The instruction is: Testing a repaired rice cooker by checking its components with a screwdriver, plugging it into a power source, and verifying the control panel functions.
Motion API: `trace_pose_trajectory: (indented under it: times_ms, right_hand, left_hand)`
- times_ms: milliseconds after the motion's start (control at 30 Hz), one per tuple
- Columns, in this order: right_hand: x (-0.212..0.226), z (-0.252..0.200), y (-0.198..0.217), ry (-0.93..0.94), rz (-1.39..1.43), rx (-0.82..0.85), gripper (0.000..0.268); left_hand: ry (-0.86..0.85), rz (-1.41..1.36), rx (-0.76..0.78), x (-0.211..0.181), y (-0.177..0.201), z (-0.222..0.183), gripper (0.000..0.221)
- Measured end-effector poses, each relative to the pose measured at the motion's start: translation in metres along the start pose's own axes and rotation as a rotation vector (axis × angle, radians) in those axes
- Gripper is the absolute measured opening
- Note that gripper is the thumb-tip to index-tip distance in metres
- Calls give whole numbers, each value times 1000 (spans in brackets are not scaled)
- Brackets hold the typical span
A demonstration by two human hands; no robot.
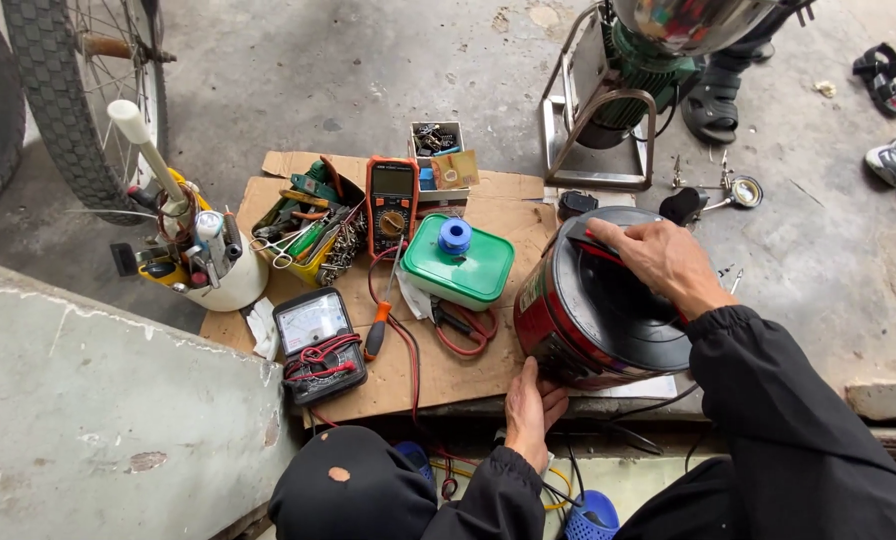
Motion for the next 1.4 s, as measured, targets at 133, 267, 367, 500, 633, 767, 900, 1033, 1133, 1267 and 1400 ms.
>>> trace_pose_trajectory:
  times_ms: [133, 267, 367, 500, 633, 767, 900, 1033, 1133, 1267, 1400]
  right_hand:
    - [8, -20, 4, -145, 253, 16, 66]
    - [-9, -10, -3, -236, 403, 41, 46]
    - [-13, -20, 9, -174, 487, -30, 39]
    - [-43, -56, 79, -92, 906, -390, 53]
    - [-162, -69, 101, -4, 1344, -655, 44]
    - [-209, -99, 113, -80, 1030, -902, 68]
    - [-197, -115, 116, -207, 872, -933, 76]
    - [-191, -113, 111, -22, 1038, -937, 73]
    - [-175, -114, 109, 69, 1215, -855, 69]
    - [-173, -113, 113, 30, 1211, -838, 69]
    - [-175, -110, 111, 46, 1235, -809, 66]
  left_hand:
    - [-7, 30, 43, 3, 0, 3, 80]
    - [8, 40, 40, -5, -3, -7, 84]
    - [-4, 55, 30, -8, 6, -5, 86]
    - [-101, 121, -81, -22, 23, 13, 77]
    - [-459, 473, -406, -99, 25, -47, 53]
    - [-1005, 737, -132, -171, -75, -128, 38]
    - [-1035, 1650, 160, -153, -187, -67, 31]
    - [-965, 2195, 245, -107, -215, 64, 20]
    - [-548, 2511, 304, -89, -209, 100, 39]
    - [-406, 2612, 298, -82, -206, 124, 51]
    - [-327, 2619, 295, -89, -211, 109, 60]
Point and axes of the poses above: each hand's wrist, its own z-axis towards the middle knuckle, its own y-axis out of the back of the hand, x = y × z, the point moved 9 cm from there along z, towards the middle knuckle, and after that the axes turned 9 degrees about z, right-handed, at the moved point
